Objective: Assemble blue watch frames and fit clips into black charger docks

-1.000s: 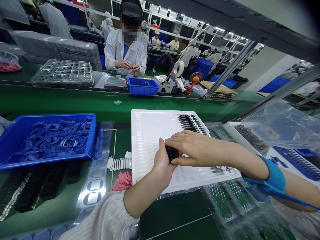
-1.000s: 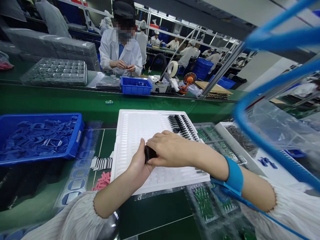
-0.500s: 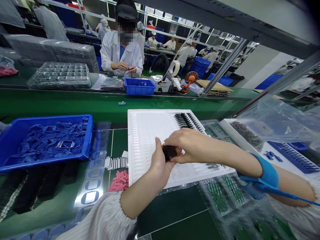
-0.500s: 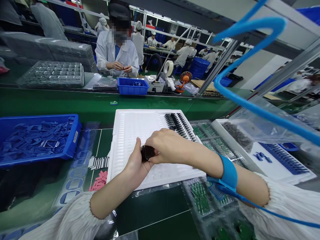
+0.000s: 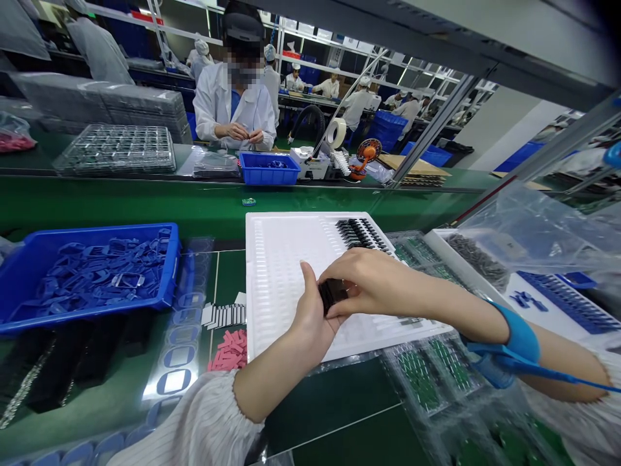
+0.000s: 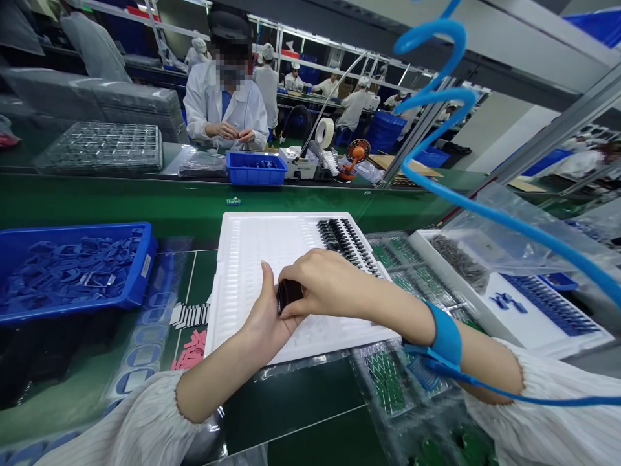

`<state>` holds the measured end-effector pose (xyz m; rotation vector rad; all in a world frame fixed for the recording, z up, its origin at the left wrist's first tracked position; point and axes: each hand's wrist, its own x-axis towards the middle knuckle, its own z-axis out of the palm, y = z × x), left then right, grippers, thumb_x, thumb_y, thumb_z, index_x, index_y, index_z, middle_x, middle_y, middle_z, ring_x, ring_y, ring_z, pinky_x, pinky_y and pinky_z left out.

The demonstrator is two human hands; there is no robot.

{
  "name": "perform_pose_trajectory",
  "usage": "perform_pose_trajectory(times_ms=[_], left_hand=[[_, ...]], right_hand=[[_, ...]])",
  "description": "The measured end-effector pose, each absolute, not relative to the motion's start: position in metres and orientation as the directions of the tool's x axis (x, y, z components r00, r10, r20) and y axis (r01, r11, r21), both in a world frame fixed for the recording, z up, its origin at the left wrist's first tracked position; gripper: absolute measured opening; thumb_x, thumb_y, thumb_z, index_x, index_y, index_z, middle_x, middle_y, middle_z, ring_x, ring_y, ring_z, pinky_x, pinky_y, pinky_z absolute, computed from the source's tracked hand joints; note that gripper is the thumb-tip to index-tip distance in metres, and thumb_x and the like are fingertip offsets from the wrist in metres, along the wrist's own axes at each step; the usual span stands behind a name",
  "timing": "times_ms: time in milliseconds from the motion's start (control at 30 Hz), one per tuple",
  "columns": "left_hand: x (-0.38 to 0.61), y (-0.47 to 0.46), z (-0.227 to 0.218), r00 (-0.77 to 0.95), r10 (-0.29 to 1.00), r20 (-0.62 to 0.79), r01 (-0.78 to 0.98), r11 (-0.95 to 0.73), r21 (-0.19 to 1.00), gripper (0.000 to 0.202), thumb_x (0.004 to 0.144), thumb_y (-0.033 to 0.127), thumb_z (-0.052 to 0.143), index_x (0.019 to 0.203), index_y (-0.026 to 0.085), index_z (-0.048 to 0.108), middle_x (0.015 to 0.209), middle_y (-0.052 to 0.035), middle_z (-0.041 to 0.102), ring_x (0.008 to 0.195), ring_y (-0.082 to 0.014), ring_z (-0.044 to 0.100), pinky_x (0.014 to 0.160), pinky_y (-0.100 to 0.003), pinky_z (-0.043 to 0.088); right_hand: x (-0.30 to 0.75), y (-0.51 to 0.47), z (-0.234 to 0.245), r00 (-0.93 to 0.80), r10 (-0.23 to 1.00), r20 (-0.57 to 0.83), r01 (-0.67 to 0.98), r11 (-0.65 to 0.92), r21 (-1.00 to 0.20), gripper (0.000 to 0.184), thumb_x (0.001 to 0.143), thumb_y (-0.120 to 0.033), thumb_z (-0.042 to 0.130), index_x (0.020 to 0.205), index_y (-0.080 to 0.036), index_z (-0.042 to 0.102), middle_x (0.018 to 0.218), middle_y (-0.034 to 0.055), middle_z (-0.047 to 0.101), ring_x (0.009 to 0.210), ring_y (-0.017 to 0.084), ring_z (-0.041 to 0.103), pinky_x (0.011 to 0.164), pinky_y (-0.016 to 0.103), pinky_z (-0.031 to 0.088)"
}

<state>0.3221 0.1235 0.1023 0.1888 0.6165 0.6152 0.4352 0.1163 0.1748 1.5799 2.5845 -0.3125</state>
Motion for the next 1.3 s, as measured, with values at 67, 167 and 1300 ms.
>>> perform_pose_trajectory(times_ms=[67,167,1300], left_hand=[[0.322,0.125,0.103,0.664,0.563,-0.491,-0.461,0.826,0.325,0.061,0.079,0.064,0.037,0.081,0.009,0.065,0.072,-0.0081,0.062,0.067,-0.0139,0.061,0.058,-0.020,0.051],[0.323,0.124,0.102,0.646,0.567,-0.511,-0.450,0.824,0.345,0.057,0.081,0.061,0.038,0.082,0.009,0.064,0.071,-0.0068,0.060,0.067,-0.0127,0.060,0.059,-0.019,0.051],[0.297,0.123,0.086,0.868,0.495,-0.052,-0.410,0.770,0.490,0.046,0.069,0.049,0.064,0.101,0.016,0.065,0.104,-0.0112,0.066,0.107,-0.0237,0.057,0.091,-0.032,0.043]], right_hand=[[0.438,0.115,0.175,-0.477,0.861,-0.175,0.879,0.459,-0.131,0.032,0.076,-0.046,0.065,0.092,-0.018,0.065,0.068,0.0032,0.064,0.070,0.020,0.060,0.066,0.029,0.041],[0.436,0.111,0.174,-0.447,0.878,-0.173,0.894,0.444,-0.056,0.041,0.075,-0.052,0.062,0.091,-0.015,0.064,0.067,0.0058,0.064,0.070,0.022,0.061,0.065,0.031,0.043],[0.437,0.106,0.156,-0.482,0.873,0.073,0.824,0.480,-0.302,0.029,0.076,-0.039,0.063,0.099,-0.022,0.064,0.079,0.0023,0.069,0.073,0.017,0.063,0.069,0.027,0.044]])
